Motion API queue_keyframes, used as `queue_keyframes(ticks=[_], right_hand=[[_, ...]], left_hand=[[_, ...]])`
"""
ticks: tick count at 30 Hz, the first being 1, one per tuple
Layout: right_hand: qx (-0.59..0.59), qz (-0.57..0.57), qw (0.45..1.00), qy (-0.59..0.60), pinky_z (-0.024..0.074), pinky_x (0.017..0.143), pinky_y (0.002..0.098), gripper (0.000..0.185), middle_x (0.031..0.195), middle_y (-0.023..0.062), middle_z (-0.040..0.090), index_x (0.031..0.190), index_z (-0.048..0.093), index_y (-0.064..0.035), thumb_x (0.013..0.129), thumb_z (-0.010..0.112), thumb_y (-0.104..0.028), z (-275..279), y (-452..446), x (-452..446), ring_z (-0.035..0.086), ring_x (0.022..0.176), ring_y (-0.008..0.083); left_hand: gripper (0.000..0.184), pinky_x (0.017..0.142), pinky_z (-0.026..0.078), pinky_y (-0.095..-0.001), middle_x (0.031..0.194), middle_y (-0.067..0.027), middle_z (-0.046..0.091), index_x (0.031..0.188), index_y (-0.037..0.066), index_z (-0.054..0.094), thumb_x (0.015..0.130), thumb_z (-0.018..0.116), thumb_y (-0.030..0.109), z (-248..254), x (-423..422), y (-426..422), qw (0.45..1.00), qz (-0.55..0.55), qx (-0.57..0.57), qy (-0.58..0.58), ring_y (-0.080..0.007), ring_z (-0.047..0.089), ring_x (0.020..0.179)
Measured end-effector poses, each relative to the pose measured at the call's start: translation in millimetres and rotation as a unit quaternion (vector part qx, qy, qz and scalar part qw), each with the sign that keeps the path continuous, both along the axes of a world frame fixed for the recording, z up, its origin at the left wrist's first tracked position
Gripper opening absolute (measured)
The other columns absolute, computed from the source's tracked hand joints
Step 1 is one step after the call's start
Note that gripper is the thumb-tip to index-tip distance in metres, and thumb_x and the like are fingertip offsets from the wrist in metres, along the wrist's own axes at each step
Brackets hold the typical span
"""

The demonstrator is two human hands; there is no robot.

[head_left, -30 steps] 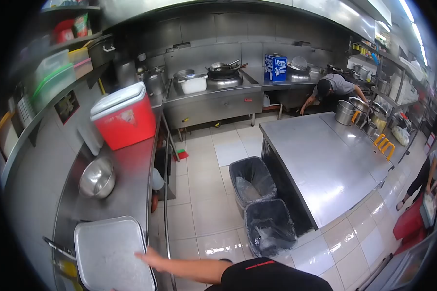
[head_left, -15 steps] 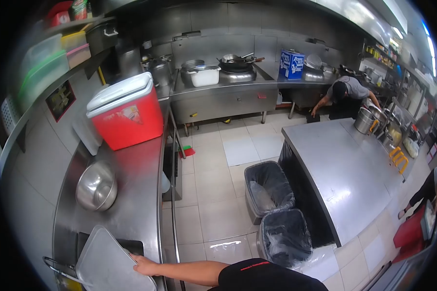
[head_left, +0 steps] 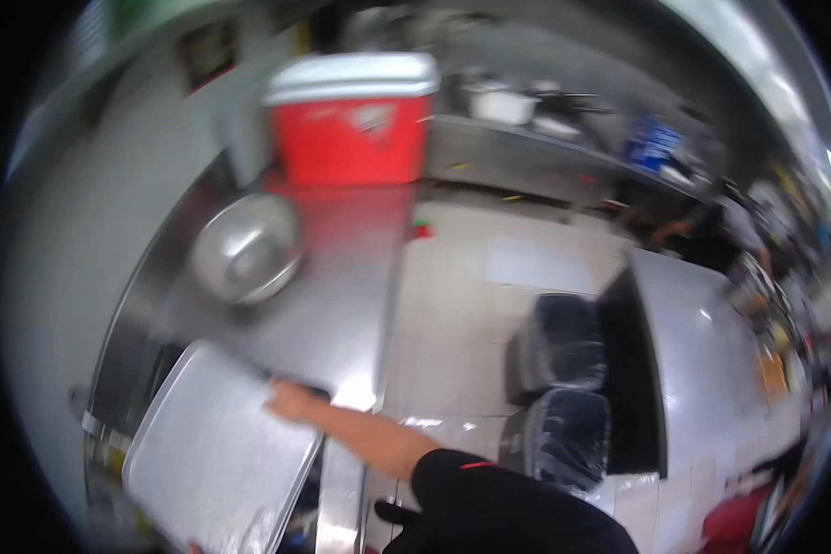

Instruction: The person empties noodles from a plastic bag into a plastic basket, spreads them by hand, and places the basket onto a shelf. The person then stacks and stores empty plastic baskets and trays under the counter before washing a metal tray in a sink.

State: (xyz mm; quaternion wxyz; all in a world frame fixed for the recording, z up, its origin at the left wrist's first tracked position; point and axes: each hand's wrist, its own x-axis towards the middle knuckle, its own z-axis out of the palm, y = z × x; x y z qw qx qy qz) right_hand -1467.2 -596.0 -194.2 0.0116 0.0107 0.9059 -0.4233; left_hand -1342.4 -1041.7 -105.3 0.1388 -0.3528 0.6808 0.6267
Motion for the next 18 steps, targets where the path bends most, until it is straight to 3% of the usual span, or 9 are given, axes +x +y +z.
queue_keyframes(ticks=[2,3,4,5,6,7,10,14,18], right_hand=[[0.063,-0.016,0.994,-0.084,0.0505,0.087,0.0445,0.035,0.099,0.0218,0.066,0.090,0.067,0.0019,0.090,0.050,-0.028,35.6,-9.8,12.4,0.062,0.103,0.0295],[0.236,0.033,0.971,-0.032,0.0529,0.080,0.0461,0.035,0.104,0.0204,0.065,0.100,0.063,0.0043,0.087,0.052,-0.027,-1.0,-30.8,-0.4,0.064,0.099,0.0312],[0.225,-0.115,0.968,-0.006,0.0512,0.084,0.0467,0.048,0.116,0.0189,0.061,0.119,0.054,0.0064,0.086,0.054,-0.029,16.2,-50.6,6.7,0.061,0.103,0.0329],[0.139,-0.086,0.983,-0.082,0.0386,0.103,0.0501,0.067,0.138,0.0250,0.044,0.137,0.038,0.0062,0.088,0.053,-0.037,10.5,-63.4,-1.1,0.045,0.127,0.0365],[0.173,-0.103,0.979,-0.035,0.0264,0.109,0.0517,0.070,0.144,0.0266,0.034,0.140,0.035,0.0045,0.090,0.050,-0.042,-7.4,-90.7,-1.2,0.031,0.135,0.0372],[0.210,-0.134,0.968,0.012,0.0142,0.115,0.0533,0.074,0.150,0.0281,0.025,0.144,0.033,0.0028,0.091,0.047,-0.048,-20.4,-115.6,1.0,0.018,0.143,0.0379],[0.107,-0.041,0.992,-0.051,0.0030,0.117,0.0503,0.079,0.155,0.0278,0.010,0.148,0.025,-0.0013,0.092,0.042,-0.054,0.0,-186.4,5.3,0.003,0.146,0.0385],[0.057,0.094,0.994,-0.001,0.0053,0.117,0.0507,0.078,0.157,0.0232,0.012,0.150,0.025,-0.0053,0.092,0.042,-0.056,23.2,-268.1,16.5,0.008,0.146,0.0374],[0.053,0.250,0.965,0.053,0.0047,0.117,0.0514,0.078,0.157,0.0218,0.011,0.150,0.025,-0.0061,0.092,0.042,-0.055,40.2,-283.0,11.8,0.008,0.146,0.0367]], left_hand=[[0.055,0.102,0.040,-0.0390,0.127,-0.0185,0.056,0.130,-0.002,0.051,0.096,0.046,0.041,-38.0,13.0,-23.6,0.989,0.045,-0.013,0.138,-0.0290,0.054,0.113],[0.054,0.099,0.041,-0.0373,0.128,-0.0154,0.056,0.128,-0.005,0.053,0.096,0.049,0.038,-5.5,29.2,6.1,0.985,0.072,-0.111,0.109,-0.0252,0.053,0.114],[0.051,0.097,0.042,-0.0370,0.121,-0.0168,0.059,0.123,-0.006,0.054,0.096,0.051,0.037,7.6,36.2,22.6,0.985,0.087,-0.112,0.097,-0.0258,0.056,0.109],[0.048,0.094,0.044,-0.0367,0.115,-0.0175,0.061,0.119,-0.006,0.056,0.096,0.053,0.035,22.6,39.9,46.2,0.986,0.118,-0.087,0.079,-0.0271,0.058,0.104],[0.045,0.090,0.046,-0.0374,0.111,-0.0187,0.062,0.118,-0.007,0.056,0.097,0.053,0.032,-5.0,42.6,29.7,0.973,0.092,-0.204,0.060,-0.0281,0.059,0.100],[0.043,0.085,0.048,-0.0383,0.106,-0.0187,0.063,0.118,-0.008,0.055,0.098,0.051,0.031,-11.8,44.7,39.9,0.981,0.118,-0.082,0.134,-0.0266,0.059,0.096],[0.032,0.074,0.049,-0.0349,0.098,-0.0124,0.063,0.114,-0.006,0.056,0.099,0.049,0.022,13.0,43.5,70.3,0.980,0.117,-0.089,0.137,-0.0208,0.060,0.085],[0.031,0.079,0.049,-0.0349,0.103,-0.0129,0.063,0.118,-0.006,0.055,0.099,0.048,0.018,-8.6,33.1,77.0,0.986,0.078,-0.063,0.130,-0.0215,0.061,0.087],[0.035,0.083,0.048,-0.0349,0.109,-0.0146,0.064,0.123,-0.007,0.053,0.097,0.050,0.017,-17.0,29.0,77.2,0.984,0.081,-0.018,0.159,-0.0238,0.062,0.093]])
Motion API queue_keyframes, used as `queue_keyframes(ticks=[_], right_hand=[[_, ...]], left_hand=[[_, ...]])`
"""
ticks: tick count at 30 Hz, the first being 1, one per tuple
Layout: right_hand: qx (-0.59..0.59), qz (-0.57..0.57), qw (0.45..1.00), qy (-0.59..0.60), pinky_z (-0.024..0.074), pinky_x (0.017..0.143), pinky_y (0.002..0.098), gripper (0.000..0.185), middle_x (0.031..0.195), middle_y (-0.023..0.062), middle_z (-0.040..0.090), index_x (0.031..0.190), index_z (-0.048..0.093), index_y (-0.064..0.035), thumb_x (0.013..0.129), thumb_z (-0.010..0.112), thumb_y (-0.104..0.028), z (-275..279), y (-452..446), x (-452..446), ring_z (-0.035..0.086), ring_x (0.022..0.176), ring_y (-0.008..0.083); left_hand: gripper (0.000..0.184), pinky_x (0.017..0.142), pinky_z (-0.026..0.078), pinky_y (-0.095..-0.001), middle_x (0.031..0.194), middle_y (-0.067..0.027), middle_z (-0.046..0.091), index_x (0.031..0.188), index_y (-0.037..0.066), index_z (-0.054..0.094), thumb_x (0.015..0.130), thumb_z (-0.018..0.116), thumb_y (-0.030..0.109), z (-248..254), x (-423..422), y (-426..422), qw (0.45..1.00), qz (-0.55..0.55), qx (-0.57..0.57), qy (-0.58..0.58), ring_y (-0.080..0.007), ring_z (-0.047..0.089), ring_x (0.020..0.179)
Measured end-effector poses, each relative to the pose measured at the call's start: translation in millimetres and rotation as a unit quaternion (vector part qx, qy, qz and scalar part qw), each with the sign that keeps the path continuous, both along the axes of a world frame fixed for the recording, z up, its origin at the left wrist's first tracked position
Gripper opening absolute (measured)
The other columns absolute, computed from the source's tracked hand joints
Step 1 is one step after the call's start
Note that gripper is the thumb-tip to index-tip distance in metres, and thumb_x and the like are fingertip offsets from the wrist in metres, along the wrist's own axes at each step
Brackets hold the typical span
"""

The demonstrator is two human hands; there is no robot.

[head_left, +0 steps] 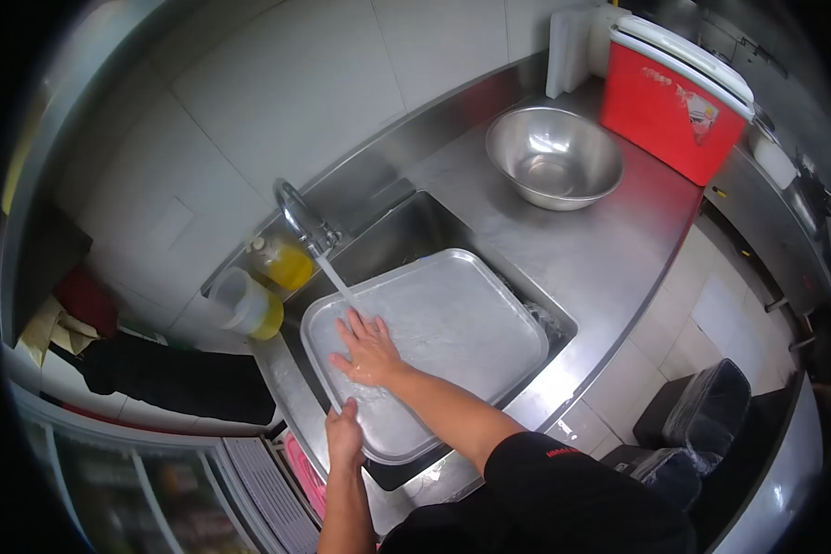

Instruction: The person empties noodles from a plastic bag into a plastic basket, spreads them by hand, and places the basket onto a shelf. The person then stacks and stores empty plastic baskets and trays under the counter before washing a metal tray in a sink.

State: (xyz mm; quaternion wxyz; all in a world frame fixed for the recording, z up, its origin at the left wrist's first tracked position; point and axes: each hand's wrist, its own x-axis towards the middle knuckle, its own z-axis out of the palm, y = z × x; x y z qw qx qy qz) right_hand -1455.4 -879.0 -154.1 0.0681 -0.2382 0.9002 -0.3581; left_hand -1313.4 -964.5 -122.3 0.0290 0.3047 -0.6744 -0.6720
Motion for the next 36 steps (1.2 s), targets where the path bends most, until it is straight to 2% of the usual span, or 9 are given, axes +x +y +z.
queue_keyframes(ticks=[7,9,11,13,18,26,31,32,36], right_hand=[[0.242,-0.195,0.950,-0.017,0.0016,0.116,0.0539,0.075,0.157,0.0230,0.008,0.149,0.024,-0.0037,0.093,0.043,-0.050,1.0,121.9,-63.3,0.000,0.147,0.0363],[0.289,-0.201,0.932,0.087,0.0156,0.116,0.0499,0.077,0.157,0.0235,0.013,0.150,0.024,-0.0041,0.092,0.046,-0.049,-20.2,166.8,-76.5,0.014,0.146,0.0356],[0.210,-0.179,0.958,-0.079,0.0360,0.107,0.0421,0.072,0.145,0.0254,0.039,0.144,0.035,-0.0002,0.091,0.049,-0.047,11.2,210.3,-91.4,0.044,0.131,0.0346],[0.201,-0.162,0.962,-0.092,0.0485,0.091,0.0383,0.060,0.118,0.0228,0.063,0.130,0.053,0.0032,0.091,0.053,-0.043,-10.2,253.5,-116.5,0.063,0.105,0.0320],[-0.111,-0.247,0.951,-0.146,0.0487,0.084,0.0370,0.038,0.098,0.0207,0.069,0.108,0.068,-0.0010,0.087,0.064,-0.032,39.7,297.0,-111.9,0.067,0.095,0.0301],[0.011,-0.298,0.940,0.166,0.0493,0.088,0.0451,0.032,0.111,0.0208,0.064,0.118,0.064,-0.0081,0.088,0.060,-0.019,142.3,285.4,-38.8,0.061,0.101,0.0406],[-0.006,-0.329,0.926,0.185,0.0514,0.081,0.0436,0.037,0.103,0.0228,0.065,0.125,0.061,-0.0166,0.089,0.062,-0.017,167.3,262.4,8.7,0.063,0.094,0.0410],[0.014,-0.334,0.923,0.193,0.0517,0.078,0.0434,0.038,0.100,0.0221,0.065,0.126,0.060,-0.0184,0.089,0.061,-0.015,169.1,257.6,17.0,0.063,0.090,0.0411],[-0.074,-0.386,0.896,0.206,0.0514,0.073,0.0407,0.032,0.094,0.0191,0.066,0.123,0.061,-0.0176,0.091,0.057,-0.018,146.1,260.2,36.3,0.063,0.081,0.0377]], left_hand=[[0.036,0.087,0.050,-0.0365,0.109,-0.0145,0.063,0.126,-0.004,0.050,0.095,0.050,0.014,-2.6,35.7,-48.2,0.993,0.113,0.042,-0.001,-0.0262,0.062,0.097],[0.037,0.088,0.050,-0.0378,0.110,-0.0155,0.062,0.128,-0.003,0.048,0.095,0.050,0.013,-4.5,36.2,-49.6,0.988,0.128,0.081,0.023,-0.0271,0.063,0.098],[0.039,0.089,0.051,-0.0391,0.111,-0.0164,0.062,0.130,-0.003,0.045,0.095,0.049,0.013,-12.2,39.2,-50.0,0.980,0.121,0.148,0.062,-0.0278,0.063,0.099],[0.035,0.082,0.054,-0.0386,0.106,-0.0166,0.062,0.125,-0.007,0.046,0.095,0.048,0.012,-10.6,31.9,-38.9,0.977,0.124,0.163,0.063,-0.0272,0.064,0.093],[0.029,0.080,0.054,-0.0396,0.103,-0.0140,0.062,0.123,-0.002,0.049,0.098,0.048,0.014,-33.9,0.4,-15.2,0.968,0.080,0.227,0.073,-0.0266,0.064,0.090],[0.030,0.085,0.047,-0.0352,0.109,-0.0128,0.061,0.124,0.000,0.049,0.094,0.049,0.004,-159.4,-66.8,1.8,0.993,0.038,0.011,0.114,-0.0222,0.058,0.095],[0.049,0.090,0.046,-0.0362,0.116,-0.0147,0.058,0.134,0.003,0.044,0.085,0.045,-0.006,-164.1,-108.2,27.3,0.993,0.027,0.089,0.079,-0.0251,0.058,0.102],[0.055,0.092,0.046,-0.0389,0.120,-0.0143,0.056,0.138,0.004,0.038,0.084,0.045,-0.007,-119.9,-104.7,44.5,0.988,0.044,0.142,0.049,-0.0265,0.057,0.102],[0.054,0.092,0.046,-0.0417,0.118,-0.0142,0.054,0.135,0.005,0.038,0.083,0.047,-0.002,-178.9,-138.4,26.9,0.976,0.059,0.182,0.104,-0.0270,0.054,0.105]])
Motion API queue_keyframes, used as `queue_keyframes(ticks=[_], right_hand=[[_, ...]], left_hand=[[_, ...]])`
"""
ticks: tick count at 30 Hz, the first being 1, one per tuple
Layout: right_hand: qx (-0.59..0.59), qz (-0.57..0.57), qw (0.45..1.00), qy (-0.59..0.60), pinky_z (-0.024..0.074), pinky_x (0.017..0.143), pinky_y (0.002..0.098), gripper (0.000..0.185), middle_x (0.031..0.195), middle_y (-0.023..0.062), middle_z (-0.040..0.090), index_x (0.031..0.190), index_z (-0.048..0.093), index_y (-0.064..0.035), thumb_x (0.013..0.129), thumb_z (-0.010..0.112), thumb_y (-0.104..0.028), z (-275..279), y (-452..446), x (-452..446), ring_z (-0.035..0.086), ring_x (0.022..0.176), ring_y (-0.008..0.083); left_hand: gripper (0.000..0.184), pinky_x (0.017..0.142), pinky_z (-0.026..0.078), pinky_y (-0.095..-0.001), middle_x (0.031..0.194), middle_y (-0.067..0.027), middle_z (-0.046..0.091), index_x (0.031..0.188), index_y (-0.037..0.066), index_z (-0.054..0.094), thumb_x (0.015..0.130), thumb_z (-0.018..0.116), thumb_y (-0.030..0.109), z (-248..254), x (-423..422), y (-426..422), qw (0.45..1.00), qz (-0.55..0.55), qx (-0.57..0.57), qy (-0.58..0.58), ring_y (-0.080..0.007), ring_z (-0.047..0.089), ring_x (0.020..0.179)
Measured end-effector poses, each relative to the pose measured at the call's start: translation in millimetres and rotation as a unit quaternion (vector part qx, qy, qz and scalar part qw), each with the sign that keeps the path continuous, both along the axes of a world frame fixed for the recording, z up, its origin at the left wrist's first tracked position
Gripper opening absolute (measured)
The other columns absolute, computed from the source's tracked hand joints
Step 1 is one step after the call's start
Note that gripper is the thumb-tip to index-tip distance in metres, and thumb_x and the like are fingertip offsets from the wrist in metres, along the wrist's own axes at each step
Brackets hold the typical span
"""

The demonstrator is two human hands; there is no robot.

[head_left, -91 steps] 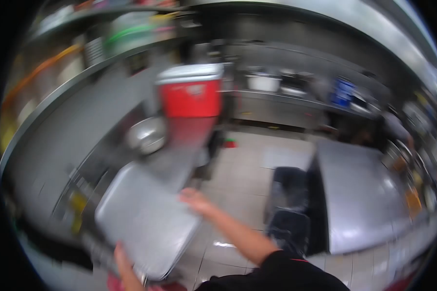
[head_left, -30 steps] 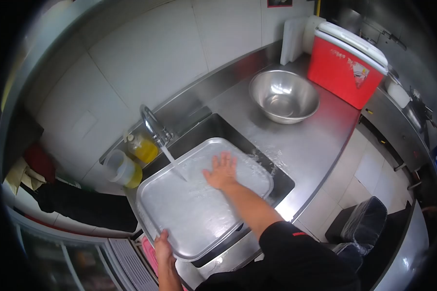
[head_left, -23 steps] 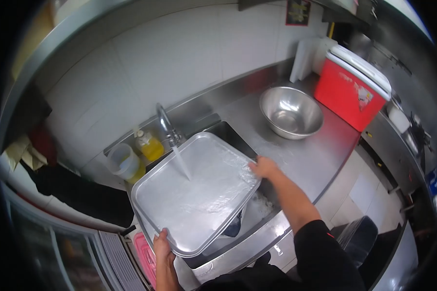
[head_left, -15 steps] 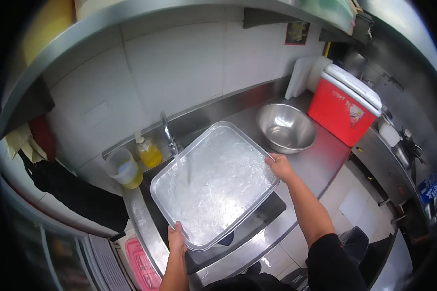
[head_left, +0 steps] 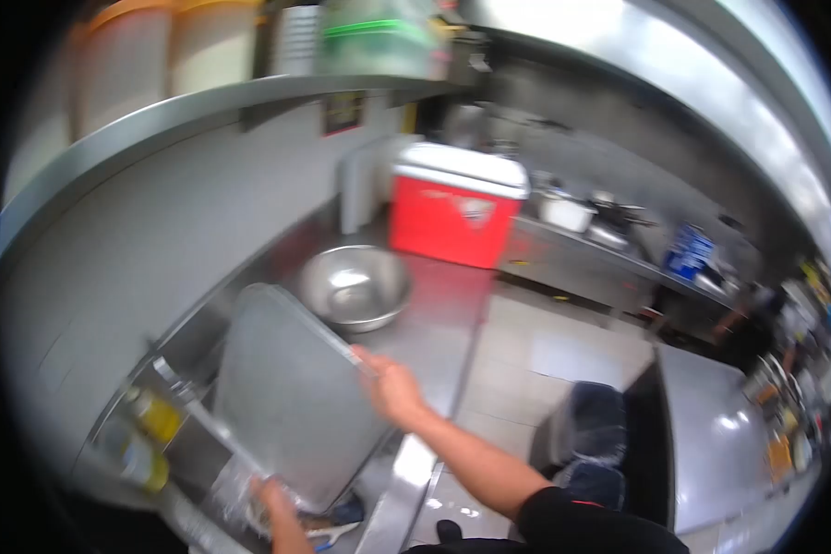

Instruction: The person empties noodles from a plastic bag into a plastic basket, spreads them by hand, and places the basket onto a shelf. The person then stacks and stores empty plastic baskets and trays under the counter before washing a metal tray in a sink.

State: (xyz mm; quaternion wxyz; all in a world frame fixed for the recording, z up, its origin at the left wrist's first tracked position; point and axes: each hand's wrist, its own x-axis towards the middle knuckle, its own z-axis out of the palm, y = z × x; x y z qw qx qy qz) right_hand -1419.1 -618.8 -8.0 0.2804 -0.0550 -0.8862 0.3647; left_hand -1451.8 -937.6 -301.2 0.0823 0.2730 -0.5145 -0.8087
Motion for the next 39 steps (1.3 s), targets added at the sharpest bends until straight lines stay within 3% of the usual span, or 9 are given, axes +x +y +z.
queue_keyframes(ticks=[3,5,13,17,23,26,32,36,39], right_hand=[[0.026,-0.018,0.999,-0.006,0.0490,0.074,0.0467,0.039,0.091,0.0193,0.061,0.133,0.051,-0.0157,0.094,0.051,-0.021,-9.7,12.2,21.2,0.060,0.082,0.0399],[0.053,-0.016,0.998,-0.017,0.0488,0.073,0.0476,0.044,0.091,0.0177,0.058,0.137,0.047,-0.0149,0.094,0.052,-0.019,10.3,14.1,44.3,0.059,0.081,0.0393],[0.056,-0.018,0.995,0.079,0.0478,0.068,0.0453,0.045,0.086,0.0131,0.051,0.135,0.049,-0.0138,0.091,0.058,-0.015,51.1,41.4,114.9,0.057,0.075,0.0356],[0.051,-0.064,0.981,0.174,0.0478,0.073,0.0417,0.028,0.091,0.0156,0.061,0.119,0.058,-0.0082,0.093,0.057,-0.019,31.7,95.5,136.3,0.060,0.084,0.0374],[-0.312,-0.222,0.922,-0.051,0.0480,0.081,0.0368,0.032,0.097,0.0157,0.065,0.113,0.059,-0.0036,0.087,0.062,-0.021,-56.4,123.8,156.2,0.063,0.090,0.0302],[-0.370,-0.229,0.900,0.016,0.0469,0.084,0.0337,0.038,0.099,0.0127,0.066,0.113,0.058,-0.0021,0.083,0.067,-0.023,-61.9,118.2,167.6,0.062,0.092,0.0234],[-0.375,-0.132,0.917,0.021,0.0456,0.091,0.0313,0.051,0.109,0.0090,0.064,0.118,0.057,-0.0028,0.078,0.078,-0.027,-55.8,119.9,207.0,0.059,0.101,0.0168],[-0.394,-0.100,0.913,0.037,0.0446,0.094,0.0312,0.056,0.111,0.0093,0.065,0.123,0.057,-0.0035,0.076,0.081,-0.021,-58.5,119.3,217.3,0.058,0.105,0.0181],[-0.365,-0.083,0.927,-0.009,0.0450,0.094,0.0314,0.056,0.110,0.0098,0.065,0.124,0.056,-0.0035,0.076,0.081,-0.021,-53.4,117.8,229.7,0.059,0.104,0.0186]], left_hand=[[0.035,0.084,0.051,-0.0472,0.102,-0.0166,0.062,0.112,-0.001,0.056,0.083,0.052,0.018,-51.5,-27.0,-24.3,0.979,-0.187,0.076,0.011,-0.0334,0.061,0.090],[0.051,0.093,0.048,-0.0470,0.122,-0.0207,0.056,0.129,-0.003,0.048,0.090,0.053,0.030,28.9,9.7,3.1,0.915,-0.336,0.217,0.052,-0.0349,0.057,0.109],[0.066,0.100,0.043,-0.0462,0.137,-0.0217,0.044,0.139,-0.002,0.037,0.093,0.052,0.042,66.1,8.6,63.9,0.919,-0.282,0.277,-0.005,-0.0341,0.048,0.122],[0.078,0.108,0.036,-0.0460,0.149,-0.0208,0.029,0.146,-0.001,0.026,0.093,0.053,0.050,113.6,-2.2,73.5,0.951,-0.228,0.206,0.040,-0.0338,0.037,0.133],[0.087,0.114,0.024,-0.0476,0.153,-0.0203,0.027,0.147,-0.004,0.024,0.090,0.055,0.054,138.4,-31.5,60.7,0.951,-0.282,-0.020,0.125,-0.0327,0.031,0.137],[0.090,0.109,0.031,-0.0494,0.149,-0.0195,0.031,0.144,-0.004,0.028,0.086,0.061,0.055,227.8,5.1,84.8,0.946,-0.268,-0.054,0.174,-0.0327,0.037,0.132],[0.080,0.109,0.031,-0.0472,0.142,-0.0244,0.039,0.142,-0.008,0.028,0.092,0.057,0.048,175.1,-14.6,63.6,0.923,-0.267,-0.243,0.133,-0.0364,0.038,0.129],[0.082,0.112,0.025,-0.0471,0.143,-0.0247,0.037,0.145,-0.008,0.019,0.094,0.053,0.048,203.9,16.3,67.9,0.941,-0.269,-0.061,0.197,-0.0362,0.037,0.131],[0.079,0.112,0.027,-0.0471,0.146,-0.0245,0.034,0.142,-0.009,0.025,0.094,0.053,0.048,183.4,0.4,59.1,0.898,-0.290,-0.300,0.144,-0.0354,0.038,0.130]])
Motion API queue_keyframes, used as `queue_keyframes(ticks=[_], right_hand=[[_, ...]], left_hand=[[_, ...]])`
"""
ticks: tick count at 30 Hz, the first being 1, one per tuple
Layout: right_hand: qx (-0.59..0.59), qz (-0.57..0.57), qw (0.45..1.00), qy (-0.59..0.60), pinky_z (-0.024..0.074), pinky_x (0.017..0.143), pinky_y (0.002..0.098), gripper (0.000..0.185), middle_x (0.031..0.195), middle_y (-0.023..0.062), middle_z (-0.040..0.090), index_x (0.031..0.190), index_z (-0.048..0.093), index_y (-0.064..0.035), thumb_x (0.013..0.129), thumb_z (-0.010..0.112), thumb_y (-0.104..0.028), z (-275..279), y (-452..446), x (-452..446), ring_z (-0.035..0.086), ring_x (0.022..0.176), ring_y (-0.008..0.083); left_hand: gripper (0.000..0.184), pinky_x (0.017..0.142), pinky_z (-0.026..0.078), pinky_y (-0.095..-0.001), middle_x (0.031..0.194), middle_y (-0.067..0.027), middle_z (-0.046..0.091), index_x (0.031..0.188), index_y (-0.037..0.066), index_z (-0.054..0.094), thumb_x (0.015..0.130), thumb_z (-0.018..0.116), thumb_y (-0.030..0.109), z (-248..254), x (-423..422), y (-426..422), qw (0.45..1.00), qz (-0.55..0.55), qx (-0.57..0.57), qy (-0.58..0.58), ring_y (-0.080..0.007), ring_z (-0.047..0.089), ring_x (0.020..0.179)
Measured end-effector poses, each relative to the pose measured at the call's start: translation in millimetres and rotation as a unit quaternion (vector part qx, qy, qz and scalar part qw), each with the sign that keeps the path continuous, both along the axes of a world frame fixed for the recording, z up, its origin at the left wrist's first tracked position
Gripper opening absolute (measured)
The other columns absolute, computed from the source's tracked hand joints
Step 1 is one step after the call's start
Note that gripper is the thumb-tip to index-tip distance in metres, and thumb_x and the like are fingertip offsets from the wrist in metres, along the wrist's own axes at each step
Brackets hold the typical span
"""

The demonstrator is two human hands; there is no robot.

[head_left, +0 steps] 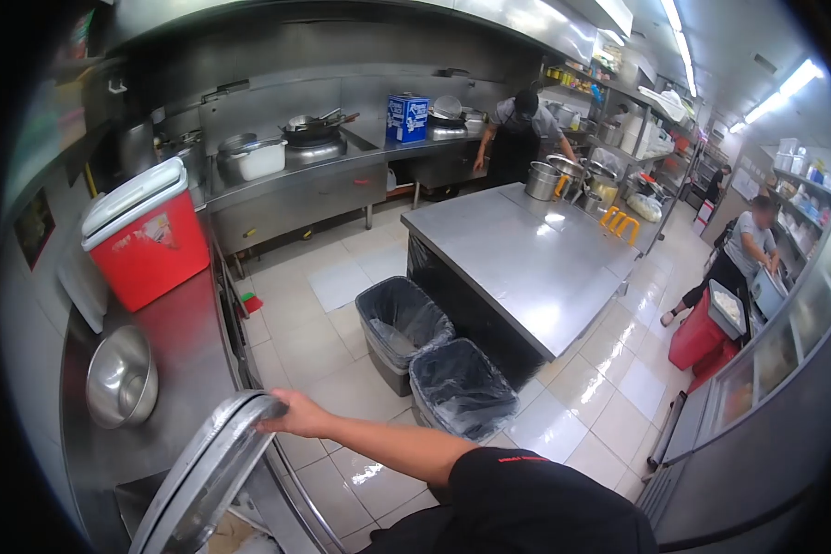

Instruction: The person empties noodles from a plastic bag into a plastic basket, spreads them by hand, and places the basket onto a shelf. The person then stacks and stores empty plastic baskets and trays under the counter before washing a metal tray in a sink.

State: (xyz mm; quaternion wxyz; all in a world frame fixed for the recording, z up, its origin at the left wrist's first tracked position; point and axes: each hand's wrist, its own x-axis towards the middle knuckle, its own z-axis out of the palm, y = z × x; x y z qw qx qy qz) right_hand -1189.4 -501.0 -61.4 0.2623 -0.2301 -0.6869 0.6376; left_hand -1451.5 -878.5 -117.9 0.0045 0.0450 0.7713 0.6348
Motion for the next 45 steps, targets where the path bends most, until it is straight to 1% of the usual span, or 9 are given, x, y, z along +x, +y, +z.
queue_keyframes(ticks=[4,8,15,18,21,27,33,39,45], right_hand=[[0.002,-0.017,1.000,0.005,0.0462,0.092,0.0319,0.057,0.108,0.0110,0.067,0.123,0.058,-0.0032,0.076,0.080,-0.025,2.7,5.3,9.4,0.061,0.103,0.0188],[0.025,-0.052,0.998,-0.013,0.0481,0.090,0.0327,0.062,0.109,0.0132,0.067,0.121,0.060,-0.0026,0.072,0.081,-0.036,28.3,24.6,50.5,0.063,0.101,0.0217],[0.041,-0.226,0.951,-0.206,0.0488,0.092,0.0366,0.086,0.118,0.0219,0.063,0.123,0.056,0.0047,0.065,0.080,-0.054,0.7,136.2,178.8,0.064,0.105,0.0308],[0.092,-0.293,0.921,-0.238,0.0478,0.094,0.0389,0.089,0.117,0.0263,0.062,0.124,0.054,0.0073,0.067,0.077,-0.057,-26.7,186.0,275.6,0.061,0.110,0.0353],[0.077,-0.323,0.891,-0.309,0.0477,0.093,0.0394,0.083,0.114,0.0258,0.063,0.121,0.056,0.0068,0.070,0.075,-0.056,-49.0,226.9,391.8,0.061,0.109,0.0360],[0.063,-0.416,0.845,-0.330,0.0440,0.099,0.0405,0.077,0.121,0.0269,0.059,0.124,0.057,0.0044,0.073,0.073,-0.052,-74.1,278.8,629.2,0.056,0.115,0.0382],[0.159,-0.632,0.661,-0.372,0.0449,0.097,0.0439,0.079,0.113,0.0296,0.060,0.130,0.047,0.0082,0.075,0.075,-0.042,-97.1,223.9,735.8,0.057,0.111,0.0418],[-0.170,-0.563,0.804,-0.086,0.0560,0.067,0.0366,0.070,0.095,0.0247,0.064,0.123,0.045,0.0155,0.076,0.076,-0.025,-129.2,174.8,717.3,0.068,0.080,0.0296],[-0.127,-0.537,0.823,-0.135,0.0518,0.048,0.0332,0.041,0.085,0.0183,0.066,0.108,0.052,0.0119,0.081,0.067,-0.015,-151.4,176.4,680.6,0.064,0.058,0.0213]], left_hand=[[0.078,0.108,0.033,-0.0462,0.142,-0.0256,0.040,0.140,-0.010,0.031,0.095,0.051,0.050,35.6,42.1,35.6,0.979,-0.003,0.189,0.078,-0.0346,0.043,0.125],[0.072,0.102,0.039,-0.0415,0.132,-0.0262,0.051,0.132,-0.014,0.043,0.095,0.052,0.048,48.7,61.1,46.2,0.998,0.047,-0.037,0.005,-0.0349,0.051,0.116],[0.071,0.107,0.035,-0.0426,0.141,-0.0277,0.043,0.147,-0.003,0.026,0.097,0.050,0.042,37.8,137.6,168.4,0.960,-0.279,-0.003,0.016,-0.0355,0.044,0.125],[0.066,0.110,0.028,-0.0370,0.150,-0.0189,0.029,0.150,0.002,0.021,0.088,0.046,0.007,13.1,204.9,251.9,0.934,-0.319,0.160,-0.003,-0.0294,0.037,0.132],[0.076,0.115,0.015,-0.0347,0.153,-0.0207,0.026,0.149,-0.001,0.022,0.077,0.045,0.001,23.2,300.1,330.2,0.913,-0.363,0.004,0.185,-0.0284,0.023,0.142],[0.034,0.068,0.049,-0.0341,0.098,-0.0121,0.064,0.120,-0.001,0.054,0.088,0.044,0.009,-28.4,446.8,487.5,0.879,-0.463,-0.042,-0.108,-0.0200,0.061,0.078],[0.033,0.076,0.051,-0.0385,0.107,-0.0206,0.061,0.115,-0.006,0.052,0.085,0.048,0.007,-92.3,576.6,570.3,0.875,-0.459,-0.061,-0.141,-0.0268,0.062,0.089],[0.055,0.077,0.053,-0.0453,0.107,-0.0151,0.059,0.138,0.004,0.039,0.092,0.060,0.027,-43.4,653.8,566.8,0.785,-0.553,-0.100,-0.260,-0.0247,0.061,0.088],[0.042,0.078,0.052,-0.0493,0.111,-0.0116,0.057,0.128,0.007,0.046,0.092,0.055,0.028,-70.0,673.7,587.2,0.710,-0.597,-0.171,-0.332,-0.0281,0.060,0.095]])
